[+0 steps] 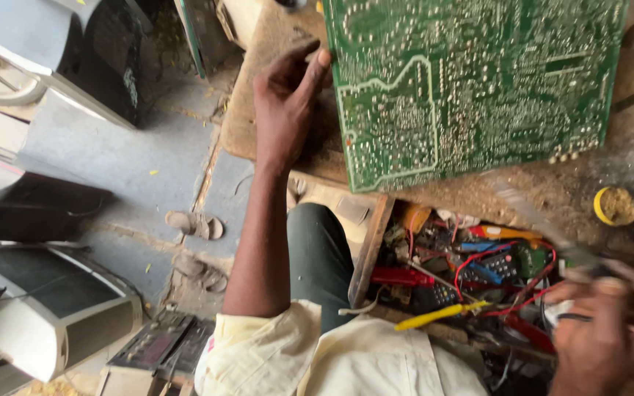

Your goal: The person works on a green circuit board, using a screwdriver to scrape or clean specific areas and a soldering iron to heat solder joints. They switch between tools and reposition the board to access different sections.

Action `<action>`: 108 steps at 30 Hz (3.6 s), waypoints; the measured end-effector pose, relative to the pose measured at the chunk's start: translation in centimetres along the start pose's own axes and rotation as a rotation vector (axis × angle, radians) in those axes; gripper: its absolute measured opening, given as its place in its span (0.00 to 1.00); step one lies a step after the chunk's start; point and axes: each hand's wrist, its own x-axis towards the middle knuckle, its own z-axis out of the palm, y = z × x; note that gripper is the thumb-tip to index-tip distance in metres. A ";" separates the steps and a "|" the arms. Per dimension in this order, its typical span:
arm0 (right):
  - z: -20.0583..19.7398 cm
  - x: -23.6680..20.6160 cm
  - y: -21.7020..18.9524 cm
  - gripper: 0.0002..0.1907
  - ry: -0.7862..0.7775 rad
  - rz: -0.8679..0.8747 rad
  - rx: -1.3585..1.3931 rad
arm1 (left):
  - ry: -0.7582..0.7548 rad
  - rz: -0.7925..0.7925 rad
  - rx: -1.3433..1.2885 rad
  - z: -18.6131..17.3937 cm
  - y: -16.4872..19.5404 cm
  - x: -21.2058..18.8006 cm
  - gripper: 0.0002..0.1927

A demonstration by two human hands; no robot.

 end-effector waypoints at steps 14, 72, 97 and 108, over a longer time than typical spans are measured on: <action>3.8 0.9 1.3 0.03 -0.237 0.097 0.151 | -0.006 0.033 -0.028 -0.4 -1.1 0.6 0.24; -0.2 0.2 -0.1 0.08 0.138 -0.006 -0.282 | -0.015 0.033 0.044 -0.5 -0.6 0.8 0.26; 5.6 -0.3 1.8 0.06 -0.178 0.125 0.179 | -0.007 0.034 0.037 -0.5 -1.2 1.2 0.27; 5.4 -0.2 2.5 0.06 -0.185 0.165 0.261 | 0.000 0.030 0.039 -0.5 -1.5 1.2 0.25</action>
